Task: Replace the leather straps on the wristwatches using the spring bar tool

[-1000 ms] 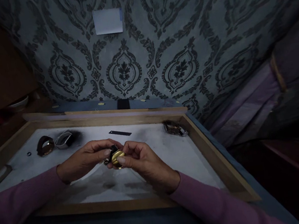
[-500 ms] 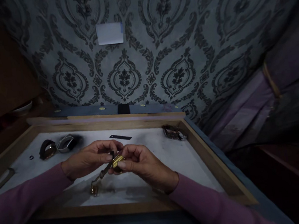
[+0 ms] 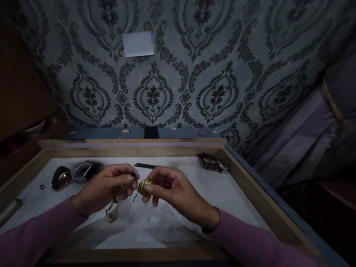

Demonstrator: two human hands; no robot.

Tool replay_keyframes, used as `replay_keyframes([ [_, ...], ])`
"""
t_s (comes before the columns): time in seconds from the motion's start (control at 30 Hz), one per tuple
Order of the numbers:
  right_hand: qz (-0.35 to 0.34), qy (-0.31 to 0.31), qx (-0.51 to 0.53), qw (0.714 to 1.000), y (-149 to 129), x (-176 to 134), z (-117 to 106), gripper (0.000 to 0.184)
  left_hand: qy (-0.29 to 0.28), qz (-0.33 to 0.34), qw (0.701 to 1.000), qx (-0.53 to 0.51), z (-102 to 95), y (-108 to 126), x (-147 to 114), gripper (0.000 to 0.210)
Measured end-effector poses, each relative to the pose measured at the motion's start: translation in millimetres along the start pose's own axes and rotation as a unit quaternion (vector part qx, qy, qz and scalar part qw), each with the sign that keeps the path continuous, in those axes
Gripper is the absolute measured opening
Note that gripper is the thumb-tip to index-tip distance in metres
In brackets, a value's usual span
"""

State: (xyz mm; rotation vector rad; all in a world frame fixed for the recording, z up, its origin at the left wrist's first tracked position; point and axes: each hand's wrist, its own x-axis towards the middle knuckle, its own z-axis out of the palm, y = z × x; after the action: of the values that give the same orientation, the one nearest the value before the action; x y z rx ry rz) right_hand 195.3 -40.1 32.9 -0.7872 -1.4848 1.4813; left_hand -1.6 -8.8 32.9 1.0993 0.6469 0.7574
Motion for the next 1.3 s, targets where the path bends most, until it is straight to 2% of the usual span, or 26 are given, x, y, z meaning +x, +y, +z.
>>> replay_keyframes([
  [0.2, -0.027, 0.027, -0.019, 0.999, 9, 14, 1, 0.018, 0.044, 0.015, 0.994, 0.102, -2.6, -1, -1, 0.021],
  [0.37, -0.005, 0.019, -0.003, 1.0, 22, 16, 0, 0.021, 0.059, 0.006, 0.987, 0.149, -5.5, -2, 0, 0.019],
  [0.7, 0.007, 0.021, 0.066, 0.998, 39, 19, -4, 0.02, 0.044, -0.026, 0.987, 0.153, -7.4, -4, 2, 0.021],
  [1.0, 0.073, 0.011, 0.164, 0.984, 60, 21, -6, 0.024, 0.032, -0.045, 0.992, 0.111, -11.8, -11, 6, 0.024],
  [1.2, 0.079, 0.02, 0.185, 0.979, 59, 21, -7, 0.024, 0.017, -0.076, 0.991, 0.108, -10.8, -11, 6, 0.025],
  [1.3, 0.079, 0.024, 0.18, 0.98, 58, 21, -7, 0.024, 0.017, -0.063, 0.992, 0.106, -10.9, -13, 7, 0.025],
])
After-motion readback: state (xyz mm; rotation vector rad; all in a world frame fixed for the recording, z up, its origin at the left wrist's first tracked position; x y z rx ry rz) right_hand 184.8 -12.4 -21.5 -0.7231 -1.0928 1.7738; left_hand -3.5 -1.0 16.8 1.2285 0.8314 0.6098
